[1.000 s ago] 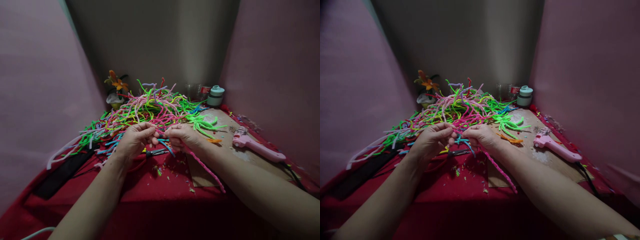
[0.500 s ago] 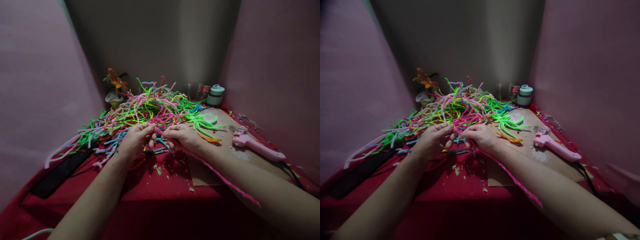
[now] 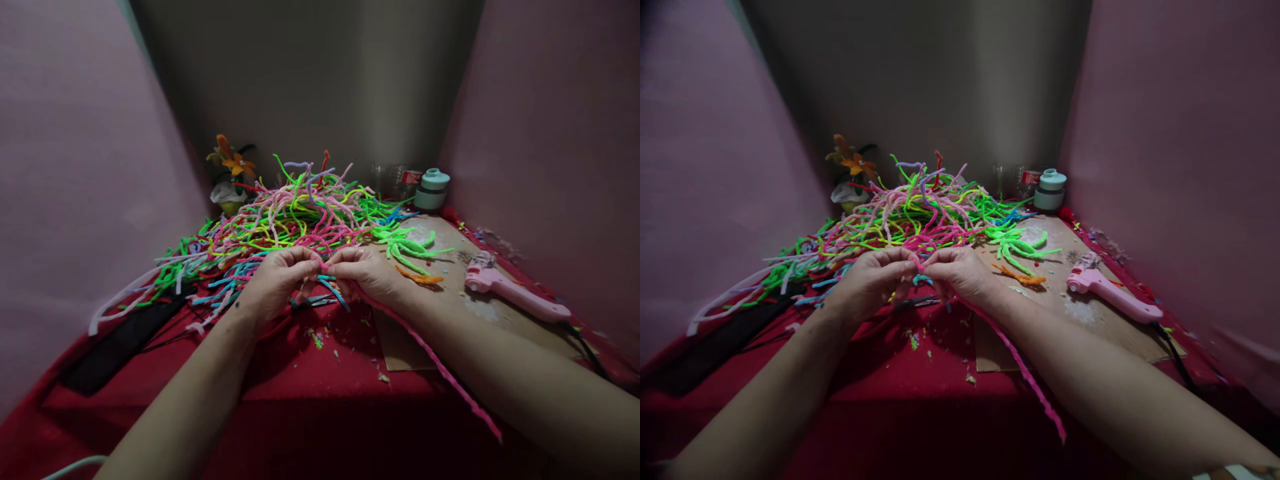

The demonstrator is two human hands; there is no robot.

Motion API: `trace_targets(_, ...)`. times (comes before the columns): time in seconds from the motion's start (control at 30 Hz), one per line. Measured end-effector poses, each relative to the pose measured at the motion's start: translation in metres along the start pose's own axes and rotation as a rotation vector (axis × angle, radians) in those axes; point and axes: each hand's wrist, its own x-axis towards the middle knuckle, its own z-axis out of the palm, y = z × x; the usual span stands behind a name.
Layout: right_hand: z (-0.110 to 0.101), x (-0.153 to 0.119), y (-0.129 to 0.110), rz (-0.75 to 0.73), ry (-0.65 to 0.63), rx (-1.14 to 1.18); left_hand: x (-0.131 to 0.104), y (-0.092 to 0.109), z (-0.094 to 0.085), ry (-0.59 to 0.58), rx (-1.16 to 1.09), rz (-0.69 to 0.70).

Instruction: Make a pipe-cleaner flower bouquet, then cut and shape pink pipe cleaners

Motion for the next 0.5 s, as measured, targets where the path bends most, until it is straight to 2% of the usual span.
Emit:
trace_targets(0.17,-0.001,0.0,0.0,-0.014,-0.033,-0.049,0.0,0.001,0.002,-0.007,-0.005,0.0)
trace_targets(0.27,-0.003,0.002,0.002,-0.011,-0.047,-0.03,-0.004,0.01,-0.006,-0.013,0.152,-0.015)
trace_targets(0.33,-0.004,0.003,0.003,-0.005,-0.043,-0.01,-0.009,0.017,-0.017,-0.035,0.385,-0.025)
trace_targets(0.4,-0.005,0.003,0.003,0.005,-0.036,0.006,-0.016,0.021,-0.033,-0.14,0.731,-0.035)
trace_targets(0.47,-0.004,0.003,0.003,0.018,-0.039,0.035,-0.022,0.017,-0.047,-0.222,1.096,-0.017)
trace_targets(0.5,-0.003,0.003,0.002,0.027,-0.045,0.06,-0.024,0.014,-0.053,-0.207,1.242,-0.012)
